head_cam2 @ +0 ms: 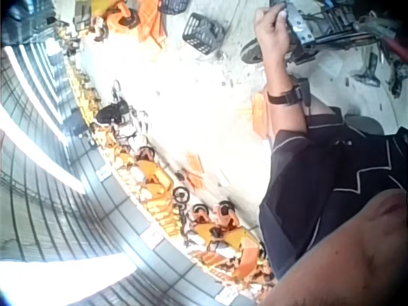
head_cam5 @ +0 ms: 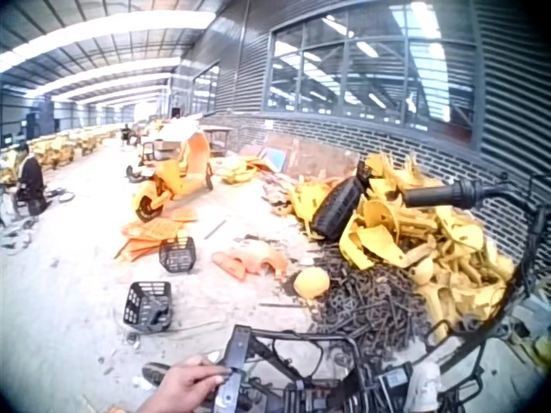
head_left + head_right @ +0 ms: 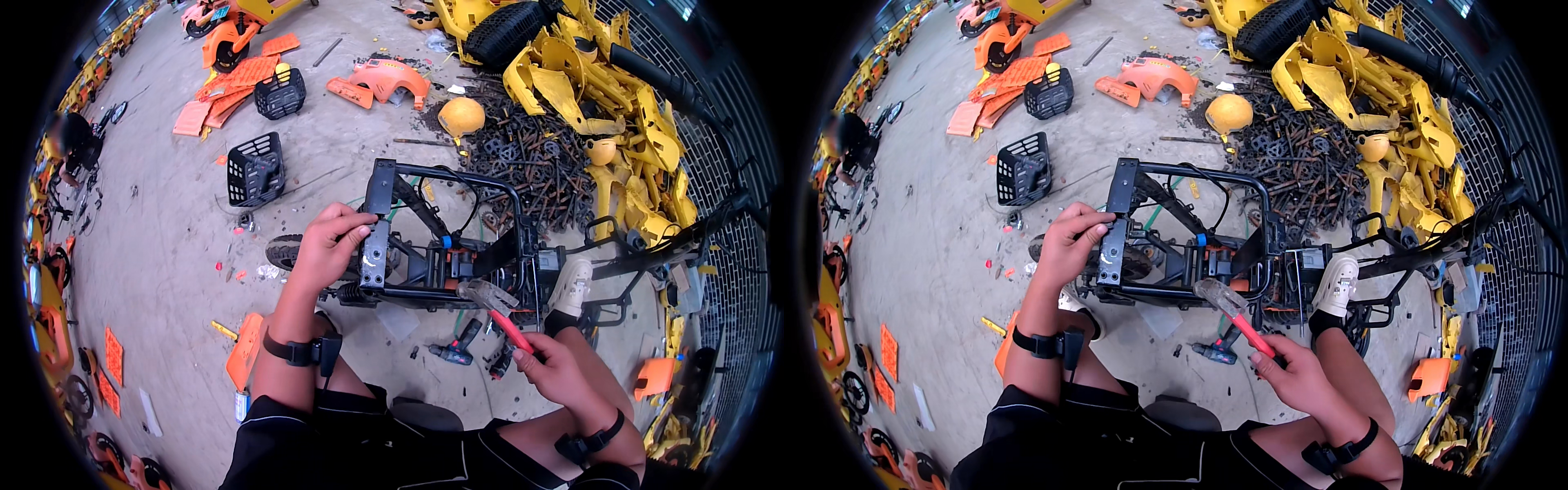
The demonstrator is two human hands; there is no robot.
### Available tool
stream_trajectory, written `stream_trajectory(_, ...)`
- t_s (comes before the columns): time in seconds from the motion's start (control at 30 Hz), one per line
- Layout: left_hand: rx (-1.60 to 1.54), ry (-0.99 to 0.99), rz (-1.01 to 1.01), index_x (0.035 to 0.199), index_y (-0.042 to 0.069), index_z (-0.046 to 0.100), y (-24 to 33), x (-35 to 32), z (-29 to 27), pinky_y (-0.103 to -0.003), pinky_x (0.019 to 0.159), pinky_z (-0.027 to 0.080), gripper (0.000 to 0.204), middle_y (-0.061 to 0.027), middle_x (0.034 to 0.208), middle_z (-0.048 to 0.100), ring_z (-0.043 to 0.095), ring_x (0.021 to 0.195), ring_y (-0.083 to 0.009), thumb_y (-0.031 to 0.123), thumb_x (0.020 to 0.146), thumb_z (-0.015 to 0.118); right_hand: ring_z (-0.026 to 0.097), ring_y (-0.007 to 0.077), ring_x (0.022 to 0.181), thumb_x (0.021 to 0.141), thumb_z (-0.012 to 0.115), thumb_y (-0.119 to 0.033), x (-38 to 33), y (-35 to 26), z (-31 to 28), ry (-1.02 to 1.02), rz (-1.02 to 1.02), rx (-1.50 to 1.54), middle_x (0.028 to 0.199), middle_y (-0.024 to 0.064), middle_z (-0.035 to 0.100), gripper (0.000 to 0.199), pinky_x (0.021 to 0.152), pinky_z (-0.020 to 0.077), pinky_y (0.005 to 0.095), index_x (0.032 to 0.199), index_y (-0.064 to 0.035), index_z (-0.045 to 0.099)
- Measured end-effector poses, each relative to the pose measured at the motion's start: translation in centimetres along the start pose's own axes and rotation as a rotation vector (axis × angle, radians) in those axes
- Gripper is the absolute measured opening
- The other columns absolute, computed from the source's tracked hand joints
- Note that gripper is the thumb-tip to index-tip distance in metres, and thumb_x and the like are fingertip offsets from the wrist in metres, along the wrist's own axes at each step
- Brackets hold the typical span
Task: The person uses a hammer and pliers to detach a component from a black metal bicycle frame while sitting on the floor.
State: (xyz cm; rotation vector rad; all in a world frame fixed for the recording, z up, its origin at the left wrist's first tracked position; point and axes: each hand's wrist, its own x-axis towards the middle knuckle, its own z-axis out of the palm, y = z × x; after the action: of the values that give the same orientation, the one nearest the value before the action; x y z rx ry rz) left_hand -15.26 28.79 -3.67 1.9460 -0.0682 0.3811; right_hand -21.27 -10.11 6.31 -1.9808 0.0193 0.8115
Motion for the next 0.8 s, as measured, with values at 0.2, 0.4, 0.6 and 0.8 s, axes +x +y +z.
stream_trajectory(0.2, -0.122, 0.063, -0.085, 0.108, 0.001, 0.072, -0.2, 0.1, 0.3, -0.028, 0.068, 0.05, 0.02, -0.0074, 0.085, 0.07, 0.062, 0.074, -0.014, 0.007, 0.089, 0.071, 0.054, 0.0067, 0.062, 0.105, 0.053, -0.03, 0.9, 1.2, -0.3, -0.109, 0.079, 0.107, 0.082, 0.0033, 0.061, 0.033, 0.056, 0.0428, 0.0211, 0.121, -0.0019, 0.059)
stream_trajectory(0.4, -0.232, 0.081, -0.301, 0.108, -0.001, 0.07, -0.6, 0.4, 0.8, -0.025, 0.062, 0.05, 0.021, -0.0029, 0.081, 0.068, 0.059, 0.07, -0.007, 0.008, 0.089, 0.073, 0.047, 0.0073, 0.052, 0.108, 0.041, -0.035, 1.6, 2.8, 0.9, -0.145, 0.094, 0.263, 0.078, 0.0057, 0.059, 0.036, 0.05, 0.0394, 0.0215, 0.119, -0.003, 0.053)
stream_trajectory(0.6, -0.181, 0.122, -0.215, 0.104, 0.0, 0.071, -1.3, -0.1, 1.0, -0.024, 0.061, 0.05, 0.017, -0.0051, 0.083, 0.069, 0.061, 0.068, -0.0084, 0.008, 0.089, 0.073, 0.047, 0.0078, 0.053, 0.107, 0.045, -0.035, 1.9, 4.1, 1.1, -0.104, 0.111, 0.211, 0.08, 0.0056, 0.06, 0.034, 0.05, 0.0401, 0.0221, 0.119, -0.0034, 0.053)
stream_trajectory(0.8, -0.121, 0.103, -0.091, 0.101, 0.001, 0.073, -0.7, -0.6, 0.7, -0.027, 0.07, 0.05, 0.016, -0.0071, 0.089, 0.069, 0.064, 0.079, -0.0142, 0.004, 0.085, 0.074, 0.051, 0.0085, 0.058, 0.102, 0.056, -0.02, 2.1, 5.4, 1.3, -0.093, 0.1, 0.112, 0.081, 0.0044, 0.059, 0.022, 0.053, 0.0435, 0.0241, 0.117, -0.0043, 0.053)
